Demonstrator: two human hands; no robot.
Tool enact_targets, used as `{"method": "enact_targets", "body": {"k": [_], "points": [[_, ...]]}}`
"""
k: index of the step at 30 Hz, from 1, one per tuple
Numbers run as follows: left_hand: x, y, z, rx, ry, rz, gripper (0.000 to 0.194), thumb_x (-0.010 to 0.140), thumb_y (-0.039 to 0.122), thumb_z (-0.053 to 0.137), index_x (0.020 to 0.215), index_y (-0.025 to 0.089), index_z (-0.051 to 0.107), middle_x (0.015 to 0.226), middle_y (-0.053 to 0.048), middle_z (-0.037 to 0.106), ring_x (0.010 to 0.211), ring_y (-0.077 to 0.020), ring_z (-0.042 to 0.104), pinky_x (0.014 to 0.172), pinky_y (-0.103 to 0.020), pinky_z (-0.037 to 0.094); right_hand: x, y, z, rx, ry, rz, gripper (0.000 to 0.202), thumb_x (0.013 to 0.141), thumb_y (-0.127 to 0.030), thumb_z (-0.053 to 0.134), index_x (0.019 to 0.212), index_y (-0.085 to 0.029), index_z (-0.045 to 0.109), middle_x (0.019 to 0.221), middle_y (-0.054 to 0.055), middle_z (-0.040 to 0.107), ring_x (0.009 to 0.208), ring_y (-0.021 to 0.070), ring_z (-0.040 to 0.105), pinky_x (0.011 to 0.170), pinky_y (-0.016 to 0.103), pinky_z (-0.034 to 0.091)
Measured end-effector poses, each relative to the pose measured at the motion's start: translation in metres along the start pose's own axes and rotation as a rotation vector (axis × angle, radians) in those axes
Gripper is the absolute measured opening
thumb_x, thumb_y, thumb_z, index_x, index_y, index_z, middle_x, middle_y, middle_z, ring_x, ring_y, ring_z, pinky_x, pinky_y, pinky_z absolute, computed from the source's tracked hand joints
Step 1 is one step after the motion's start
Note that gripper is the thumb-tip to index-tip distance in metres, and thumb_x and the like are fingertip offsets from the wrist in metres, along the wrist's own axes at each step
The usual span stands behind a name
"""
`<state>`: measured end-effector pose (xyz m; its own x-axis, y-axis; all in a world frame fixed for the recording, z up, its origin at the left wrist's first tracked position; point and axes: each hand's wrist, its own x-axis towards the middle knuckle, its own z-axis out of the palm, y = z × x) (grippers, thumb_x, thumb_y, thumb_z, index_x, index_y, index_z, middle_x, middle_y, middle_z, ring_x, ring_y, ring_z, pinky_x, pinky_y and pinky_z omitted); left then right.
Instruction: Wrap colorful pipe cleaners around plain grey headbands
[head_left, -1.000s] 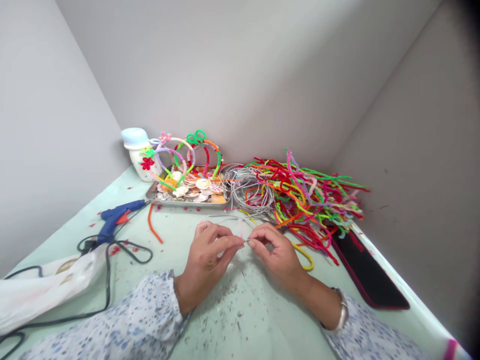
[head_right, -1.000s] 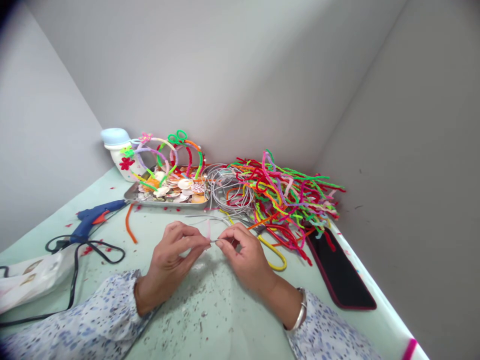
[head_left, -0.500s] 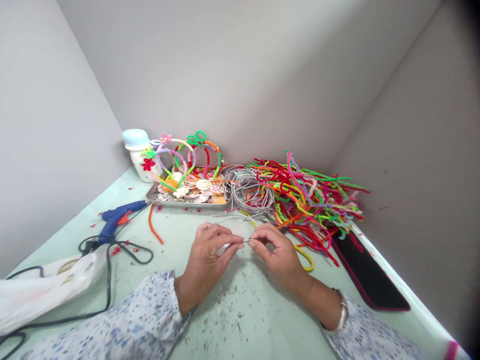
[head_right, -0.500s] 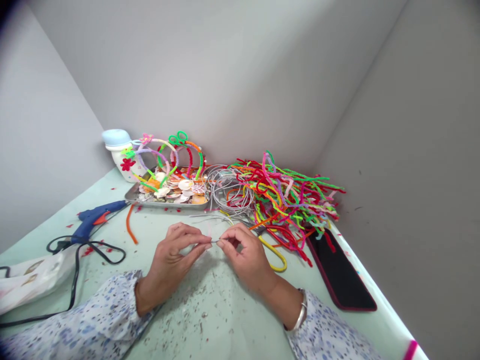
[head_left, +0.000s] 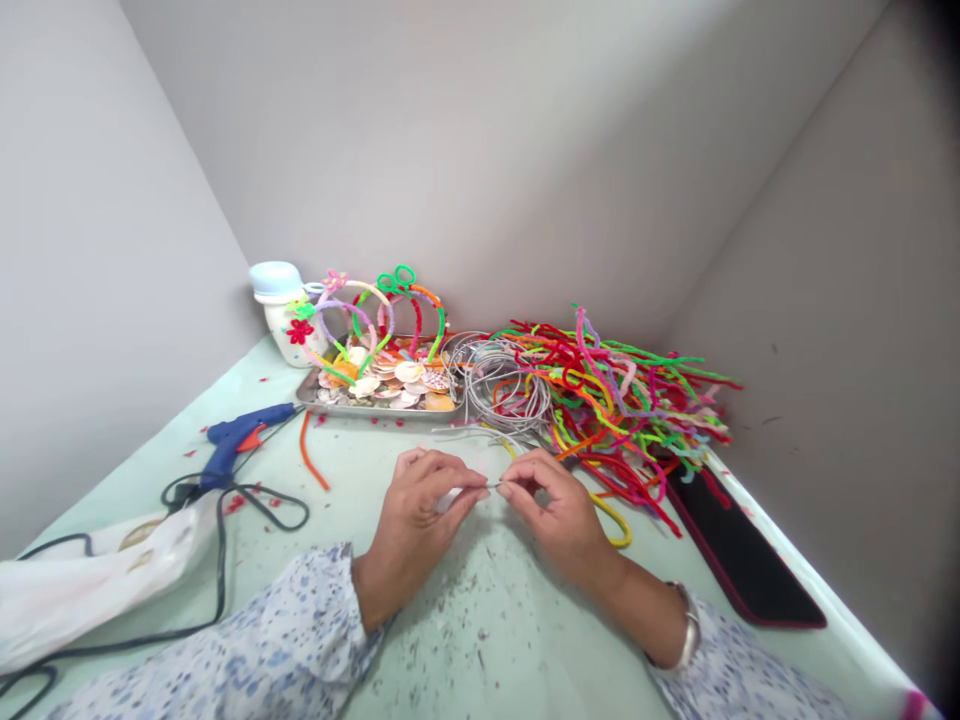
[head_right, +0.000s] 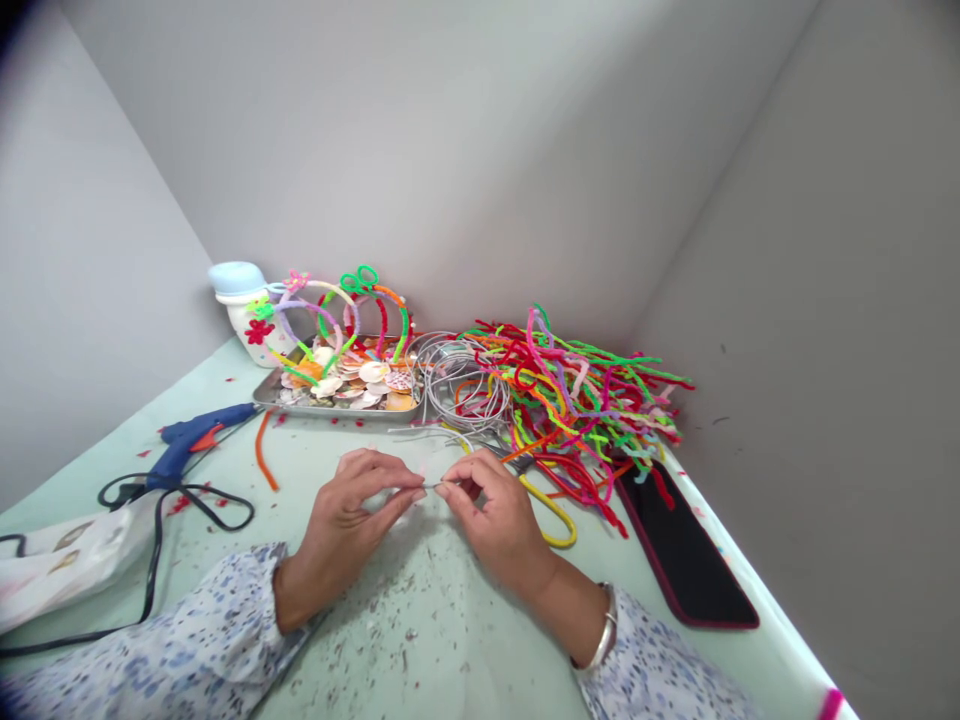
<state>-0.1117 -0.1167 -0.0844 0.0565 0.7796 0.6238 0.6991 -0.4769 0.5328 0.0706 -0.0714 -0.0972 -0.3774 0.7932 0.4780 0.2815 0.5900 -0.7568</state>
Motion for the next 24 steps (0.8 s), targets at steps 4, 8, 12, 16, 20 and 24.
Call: {"method": "enact_targets", "body": {"k": [4, 8, 12, 16, 20, 24], "points": [[0.0, -0.0006, 0.0001, 0.01, 0.007, 0.004, 0.01, 0.08, 0.021, 0.07, 0.089, 0.024, 0.072, 0.084, -0.003, 0.068, 0.084, -0.0184, 0.06, 0.083, -0.037, 0.044, -0.0002, -0.0006, 0.0003, 0.002, 0.0, 0.0, 0.006, 0.088, -0.023, 0.059, 0.083, -0.021, 0.062, 0.083, 0.002, 0.058, 0.075, 0.0162, 0.056, 0.066, 0.028, 0.046], [-0.0002, -0.0017, 0.0012, 0.019, 0.006, -0.002, 0.01, 0.08, 0.022, 0.07, 0.089, 0.024, 0.072, 0.084, -0.002, 0.069, 0.084, -0.0183, 0.06, 0.082, -0.037, 0.044, -0.0003, -0.0002, -0.0001, -0.011, 0.006, -0.002, 0.004, 0.087, -0.022, 0.06, 0.084, -0.022, 0.063, 0.084, 0.002, 0.059, 0.075, 0.0165, 0.056, 0.066, 0.029, 0.046], [-0.0002, -0.0022, 0.0014, 0.016, -0.024, -0.024, 0.009, 0.08, 0.022, 0.07, 0.088, 0.024, 0.072, 0.084, -0.002, 0.069, 0.085, -0.0185, 0.061, 0.082, -0.036, 0.043, -0.0004, 0.001, -0.0004, -0.021, 0.017, -0.011, 0.004, 0.087, -0.022, 0.06, 0.083, -0.022, 0.063, 0.083, 0.003, 0.059, 0.075, 0.0169, 0.056, 0.066, 0.029, 0.046], [0.0007, -0.0026, 0.0013, -0.014, -0.062, -0.047, 0.006, 0.081, 0.022, 0.069, 0.086, 0.023, 0.07, 0.083, -0.001, 0.068, 0.084, -0.0179, 0.061, 0.084, -0.037, 0.041, -0.0008, 0.0018, -0.0004, -0.033, 0.01, -0.021, 0.005, 0.087, -0.021, 0.06, 0.083, -0.022, 0.062, 0.083, 0.002, 0.059, 0.076, 0.0169, 0.056, 0.067, 0.029, 0.046], [0.0022, -0.002, 0.0011, -0.038, -0.113, -0.094, 0.002, 0.082, 0.021, 0.066, 0.081, 0.022, 0.067, 0.081, 0.001, 0.069, 0.082, -0.017, 0.061, 0.089, -0.039, 0.037, -0.0009, 0.0008, -0.0007, -0.046, 0.003, -0.027, 0.005, 0.087, -0.02, 0.06, 0.083, -0.022, 0.062, 0.083, 0.002, 0.058, 0.076, 0.0168, 0.056, 0.066, 0.029, 0.046], [0.0037, 0.002, 0.0001, -0.067, -0.17, -0.16, 0.007, 0.085, 0.021, 0.062, 0.078, 0.022, 0.064, 0.078, 0.002, 0.067, 0.08, -0.0171, 0.06, 0.086, -0.038, 0.037, -0.0006, -0.0005, -0.0012, -0.06, -0.002, -0.043, 0.004, 0.087, -0.021, 0.06, 0.083, -0.022, 0.062, 0.084, 0.003, 0.058, 0.075, 0.0169, 0.056, 0.066, 0.029, 0.047]]}}
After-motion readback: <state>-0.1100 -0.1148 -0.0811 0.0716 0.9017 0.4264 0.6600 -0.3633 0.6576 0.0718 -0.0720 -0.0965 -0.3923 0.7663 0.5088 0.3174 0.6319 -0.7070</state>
